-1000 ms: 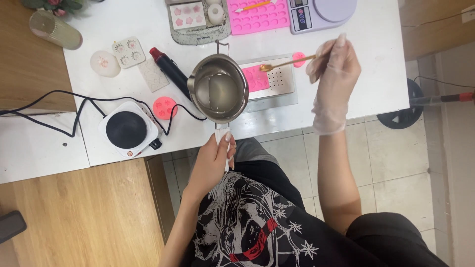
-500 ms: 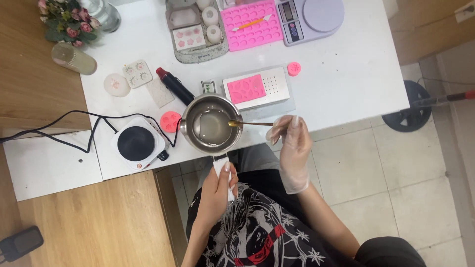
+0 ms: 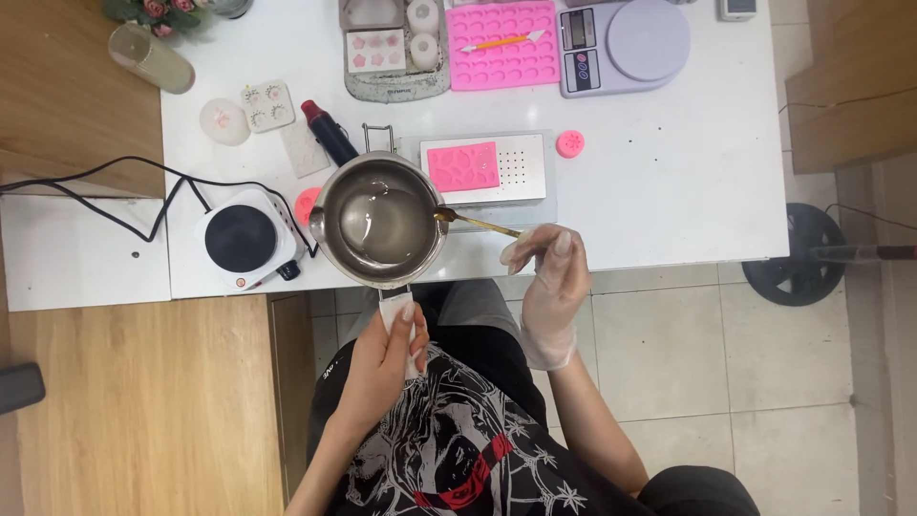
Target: Melt wax in a melting pot using a heat gun and scoop or pour the liquid wax into silicone molds.
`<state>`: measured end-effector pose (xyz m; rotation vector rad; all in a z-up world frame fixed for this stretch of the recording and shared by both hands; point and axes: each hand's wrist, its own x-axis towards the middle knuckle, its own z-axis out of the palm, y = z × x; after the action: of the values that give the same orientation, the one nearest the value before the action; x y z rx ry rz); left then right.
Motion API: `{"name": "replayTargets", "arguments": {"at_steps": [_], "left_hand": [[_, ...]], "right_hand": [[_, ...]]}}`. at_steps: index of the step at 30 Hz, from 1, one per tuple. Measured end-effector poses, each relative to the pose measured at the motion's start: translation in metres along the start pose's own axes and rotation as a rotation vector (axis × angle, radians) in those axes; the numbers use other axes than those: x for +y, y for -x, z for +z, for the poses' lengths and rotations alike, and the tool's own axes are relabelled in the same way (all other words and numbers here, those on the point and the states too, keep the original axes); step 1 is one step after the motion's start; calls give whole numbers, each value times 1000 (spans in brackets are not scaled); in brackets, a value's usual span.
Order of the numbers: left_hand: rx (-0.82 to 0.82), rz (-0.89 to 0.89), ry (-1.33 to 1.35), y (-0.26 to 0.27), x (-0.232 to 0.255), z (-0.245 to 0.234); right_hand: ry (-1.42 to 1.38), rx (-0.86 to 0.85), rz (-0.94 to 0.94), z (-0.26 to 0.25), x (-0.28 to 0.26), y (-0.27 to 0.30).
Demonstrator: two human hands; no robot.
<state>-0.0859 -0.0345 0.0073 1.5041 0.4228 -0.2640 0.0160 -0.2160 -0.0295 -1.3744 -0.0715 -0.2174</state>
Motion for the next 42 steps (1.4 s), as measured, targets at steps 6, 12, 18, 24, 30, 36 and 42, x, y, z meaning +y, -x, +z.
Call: {"name": "replayTargets", "arguments": {"at_steps": [6,12,18,24,30,36,42], "left_hand": [[-21,-10,137,0,-11,5],[-28,21,146,0,-9,0],[-3,25,92,-14,-7,-8],[0,38,22,-31,-16,-14],[-2,-5,-104,-48,-12,-21],[-15,-28,-188,-60,-5,-29],[-32,-30,-256,-66,0,-37]], "right_hand": [[-82,42,85,4,-2,0],[-13,-15,22,11,2,-1],[129,-69,-36,24,5,-8],[254,-71,-40,33,10,-5],[240,-52,25,45,27,-7],[211,-26,94,57,42,-16],[175,19,211,71,41,-21]]}}
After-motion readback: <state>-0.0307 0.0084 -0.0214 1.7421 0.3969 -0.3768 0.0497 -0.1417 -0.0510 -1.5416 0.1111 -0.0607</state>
